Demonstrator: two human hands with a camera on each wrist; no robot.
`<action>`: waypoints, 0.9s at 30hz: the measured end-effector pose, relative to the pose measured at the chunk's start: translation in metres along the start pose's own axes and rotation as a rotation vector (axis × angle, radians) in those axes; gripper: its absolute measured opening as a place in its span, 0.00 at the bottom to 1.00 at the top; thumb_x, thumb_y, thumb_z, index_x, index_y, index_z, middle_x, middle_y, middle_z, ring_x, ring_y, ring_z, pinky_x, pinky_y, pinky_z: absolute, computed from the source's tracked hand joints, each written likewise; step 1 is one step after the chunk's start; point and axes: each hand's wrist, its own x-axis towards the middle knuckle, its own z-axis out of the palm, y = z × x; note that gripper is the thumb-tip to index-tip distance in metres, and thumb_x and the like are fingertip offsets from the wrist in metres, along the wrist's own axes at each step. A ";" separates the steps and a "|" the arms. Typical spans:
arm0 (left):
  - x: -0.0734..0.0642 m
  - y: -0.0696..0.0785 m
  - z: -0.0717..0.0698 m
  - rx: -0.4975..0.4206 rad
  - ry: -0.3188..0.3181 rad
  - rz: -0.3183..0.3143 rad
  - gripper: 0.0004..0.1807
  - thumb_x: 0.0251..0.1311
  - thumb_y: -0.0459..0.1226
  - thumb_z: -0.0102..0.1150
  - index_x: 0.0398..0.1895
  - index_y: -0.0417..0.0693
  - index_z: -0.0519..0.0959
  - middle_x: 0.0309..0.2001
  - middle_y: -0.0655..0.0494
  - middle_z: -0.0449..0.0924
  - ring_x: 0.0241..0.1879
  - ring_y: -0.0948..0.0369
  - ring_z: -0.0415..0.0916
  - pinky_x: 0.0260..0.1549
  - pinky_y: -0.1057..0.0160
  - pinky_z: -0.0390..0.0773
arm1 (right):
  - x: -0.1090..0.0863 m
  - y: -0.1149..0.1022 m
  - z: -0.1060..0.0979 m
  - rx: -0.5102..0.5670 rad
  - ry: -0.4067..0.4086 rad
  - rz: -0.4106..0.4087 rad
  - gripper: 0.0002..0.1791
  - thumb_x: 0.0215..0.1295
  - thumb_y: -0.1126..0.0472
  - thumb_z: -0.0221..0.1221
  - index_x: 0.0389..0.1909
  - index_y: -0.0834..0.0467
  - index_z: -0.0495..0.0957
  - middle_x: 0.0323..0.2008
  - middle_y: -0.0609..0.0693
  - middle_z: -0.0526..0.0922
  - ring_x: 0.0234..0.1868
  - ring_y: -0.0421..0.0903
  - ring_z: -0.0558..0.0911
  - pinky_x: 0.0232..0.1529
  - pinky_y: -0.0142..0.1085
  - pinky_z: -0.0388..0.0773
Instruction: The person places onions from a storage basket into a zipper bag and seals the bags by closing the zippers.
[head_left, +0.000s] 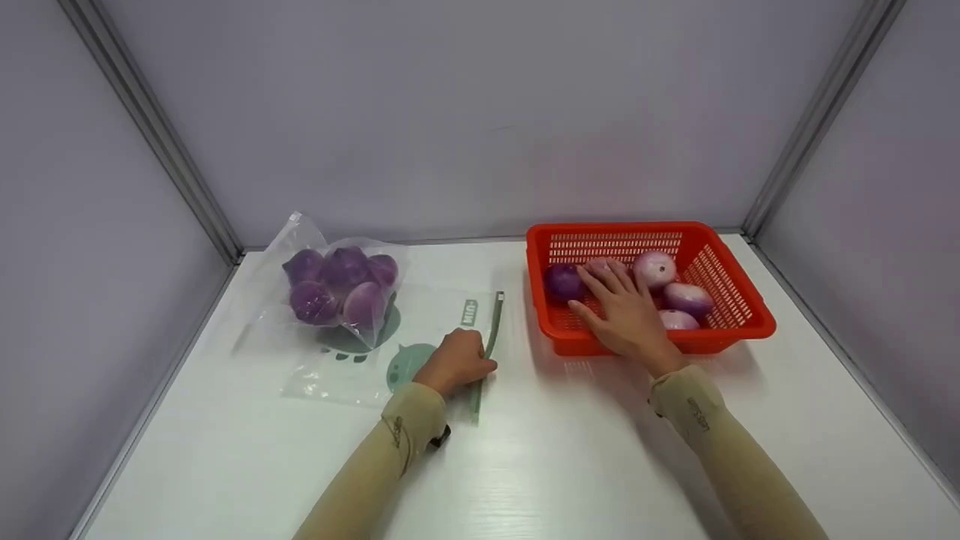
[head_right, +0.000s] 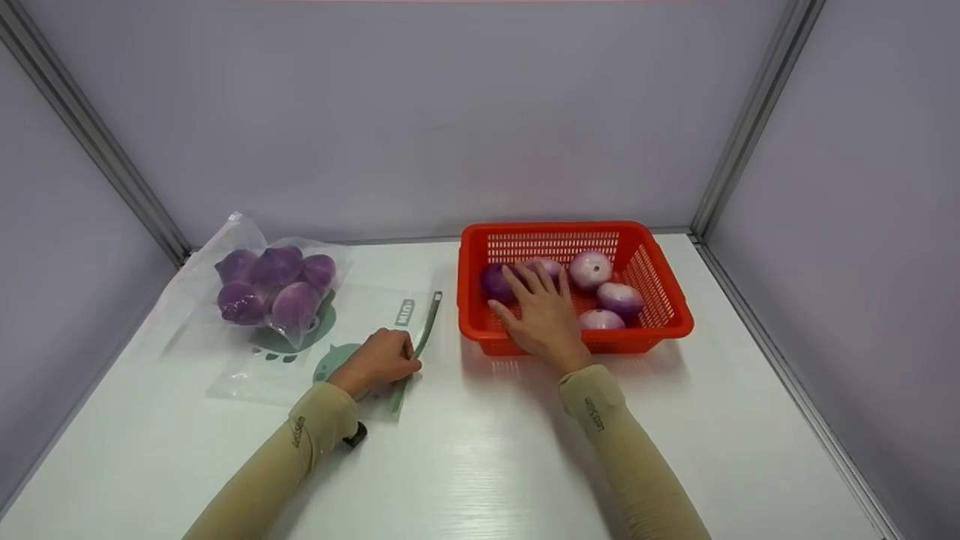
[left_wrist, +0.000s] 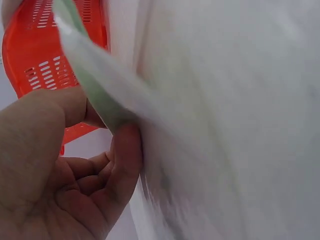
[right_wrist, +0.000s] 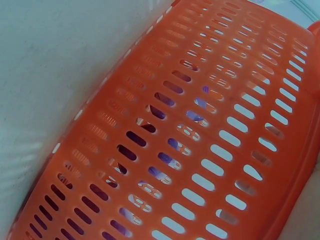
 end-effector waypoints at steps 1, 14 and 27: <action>0.000 -0.001 -0.001 -0.013 0.002 -0.001 0.23 0.58 0.37 0.60 0.10 0.54 0.62 0.10 0.64 0.56 0.12 0.65 0.56 0.14 0.65 0.60 | 0.000 0.000 0.000 0.001 0.000 0.001 0.39 0.77 0.34 0.45 0.81 0.49 0.58 0.81 0.54 0.59 0.83 0.60 0.49 0.81 0.61 0.32; -0.006 -0.026 -0.014 -0.258 -0.043 0.074 0.08 0.66 0.33 0.60 0.43 0.36 0.82 0.32 0.52 0.83 0.26 0.64 0.74 0.27 0.68 0.74 | 0.000 -0.001 -0.001 0.007 -0.022 0.021 0.39 0.77 0.33 0.43 0.82 0.48 0.57 0.82 0.53 0.58 0.84 0.59 0.47 0.81 0.60 0.29; -0.012 -0.018 -0.036 -0.377 -0.011 0.116 0.05 0.67 0.31 0.61 0.43 0.40 0.81 0.38 0.49 0.84 0.30 0.64 0.80 0.32 0.65 0.81 | -0.001 -0.002 -0.001 -0.008 -0.006 0.002 0.38 0.78 0.34 0.44 0.82 0.49 0.57 0.81 0.53 0.59 0.84 0.59 0.48 0.81 0.62 0.33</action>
